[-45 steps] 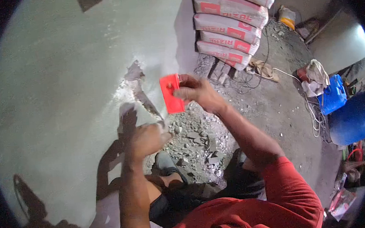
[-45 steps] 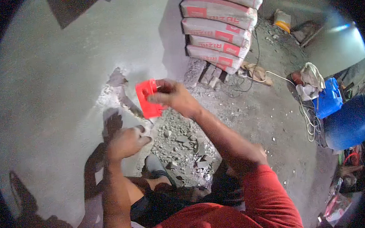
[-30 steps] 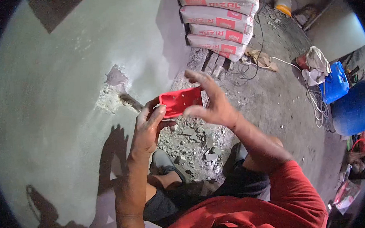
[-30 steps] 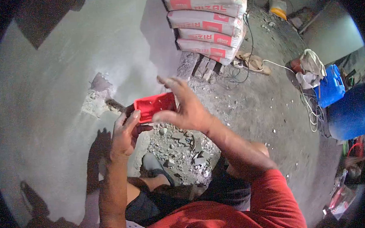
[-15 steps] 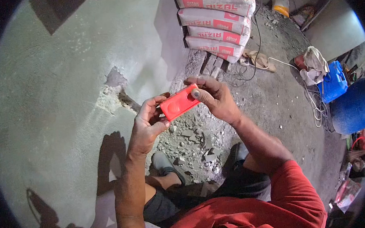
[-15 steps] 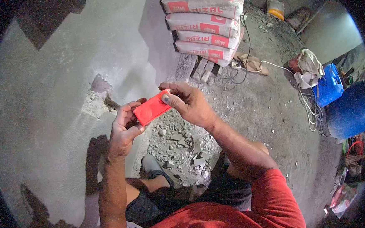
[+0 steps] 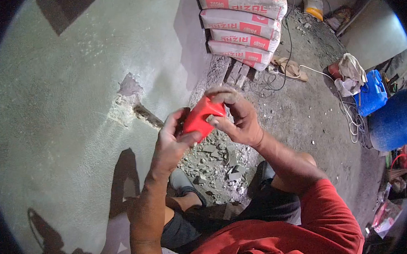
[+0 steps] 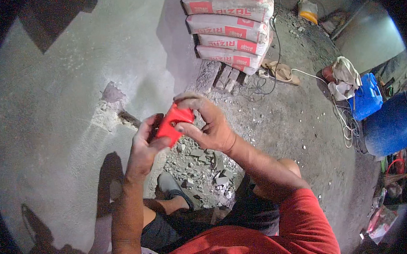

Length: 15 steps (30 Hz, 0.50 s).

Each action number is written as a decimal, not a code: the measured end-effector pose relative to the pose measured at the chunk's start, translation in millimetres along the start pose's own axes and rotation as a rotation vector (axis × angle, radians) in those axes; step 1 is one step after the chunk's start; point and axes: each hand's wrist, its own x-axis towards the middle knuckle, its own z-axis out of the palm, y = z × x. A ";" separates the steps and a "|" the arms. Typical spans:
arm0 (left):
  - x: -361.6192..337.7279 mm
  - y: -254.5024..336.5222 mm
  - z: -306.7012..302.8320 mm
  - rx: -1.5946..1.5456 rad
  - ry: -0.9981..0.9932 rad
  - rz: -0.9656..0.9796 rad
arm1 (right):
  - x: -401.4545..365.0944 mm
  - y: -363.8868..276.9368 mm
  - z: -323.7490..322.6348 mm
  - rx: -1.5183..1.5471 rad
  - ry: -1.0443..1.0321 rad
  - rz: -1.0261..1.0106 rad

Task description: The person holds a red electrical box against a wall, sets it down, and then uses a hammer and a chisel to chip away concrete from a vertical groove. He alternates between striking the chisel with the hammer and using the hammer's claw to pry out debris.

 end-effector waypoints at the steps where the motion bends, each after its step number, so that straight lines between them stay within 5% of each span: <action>1: -1.0 5.2 -2.7 -0.418 0.000 -0.157 | -4.0 0.6 4.9 0.143 0.058 0.081; 2: -1.6 7.8 -5.6 -0.836 -0.002 -0.314 | -3.8 -0.6 5.3 0.143 0.057 0.081; 6: 1.0 6.0 -15.1 -1.038 -0.051 -0.365 | -1.6 -5.2 -1.6 0.330 0.097 0.382; 11: 1.8 -6.2 -13.9 -0.965 -0.081 -0.368 | -1.0 -5.3 5.0 0.308 0.031 0.631; 13: 1.0 2.5 -5.3 -0.545 0.113 -0.300 | -2.2 -2.3 10.2 0.280 -0.037 0.710; 15: 1.9 7.5 -8.2 -0.511 0.149 -0.316 | -4.6 0.5 11.9 0.266 -0.059 0.741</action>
